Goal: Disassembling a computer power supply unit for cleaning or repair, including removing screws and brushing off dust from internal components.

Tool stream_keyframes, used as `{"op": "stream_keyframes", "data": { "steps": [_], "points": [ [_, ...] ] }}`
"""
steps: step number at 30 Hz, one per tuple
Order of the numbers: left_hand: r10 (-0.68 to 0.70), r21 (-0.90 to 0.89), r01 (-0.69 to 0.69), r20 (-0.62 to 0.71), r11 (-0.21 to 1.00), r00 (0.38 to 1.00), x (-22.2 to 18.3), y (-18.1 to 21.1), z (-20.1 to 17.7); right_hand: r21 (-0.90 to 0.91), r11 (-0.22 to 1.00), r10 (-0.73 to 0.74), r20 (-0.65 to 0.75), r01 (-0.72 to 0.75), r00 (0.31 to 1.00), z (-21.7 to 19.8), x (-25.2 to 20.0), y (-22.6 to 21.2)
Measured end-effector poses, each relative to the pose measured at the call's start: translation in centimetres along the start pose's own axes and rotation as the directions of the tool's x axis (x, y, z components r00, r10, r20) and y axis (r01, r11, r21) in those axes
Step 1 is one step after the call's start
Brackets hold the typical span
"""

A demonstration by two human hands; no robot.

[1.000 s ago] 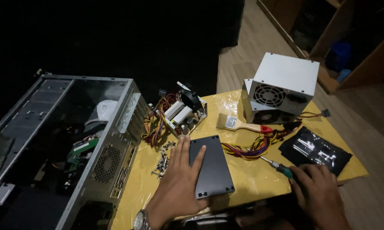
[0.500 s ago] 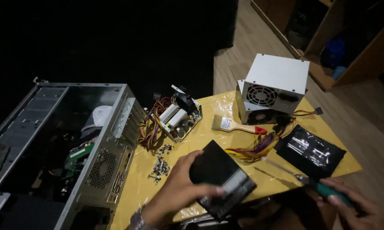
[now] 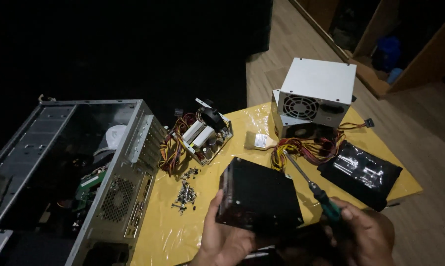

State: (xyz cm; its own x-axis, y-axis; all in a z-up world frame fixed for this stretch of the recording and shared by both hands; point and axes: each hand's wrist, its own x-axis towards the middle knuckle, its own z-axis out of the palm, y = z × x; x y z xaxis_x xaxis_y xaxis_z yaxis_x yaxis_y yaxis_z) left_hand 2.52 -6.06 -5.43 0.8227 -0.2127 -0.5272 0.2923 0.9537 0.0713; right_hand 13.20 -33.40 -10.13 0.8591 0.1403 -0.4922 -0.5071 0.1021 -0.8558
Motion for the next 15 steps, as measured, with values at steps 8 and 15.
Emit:
{"op": "stream_keyframes", "data": {
  "steps": [8,15],
  "points": [
    [0.187,0.074,-0.173,-0.271,0.982,0.944,-0.6,1.7,-2.3,-0.141,0.980,-0.168,-0.185,0.143,0.968,2.2,-4.5,-5.5],
    [0.430,0.326,-0.296,-0.501,0.898,0.751,-2.1,0.1,-3.0,-0.113,0.778,-0.628,-0.123,0.618,0.769,-1.0,-1.9,-3.8]
  ]
}}
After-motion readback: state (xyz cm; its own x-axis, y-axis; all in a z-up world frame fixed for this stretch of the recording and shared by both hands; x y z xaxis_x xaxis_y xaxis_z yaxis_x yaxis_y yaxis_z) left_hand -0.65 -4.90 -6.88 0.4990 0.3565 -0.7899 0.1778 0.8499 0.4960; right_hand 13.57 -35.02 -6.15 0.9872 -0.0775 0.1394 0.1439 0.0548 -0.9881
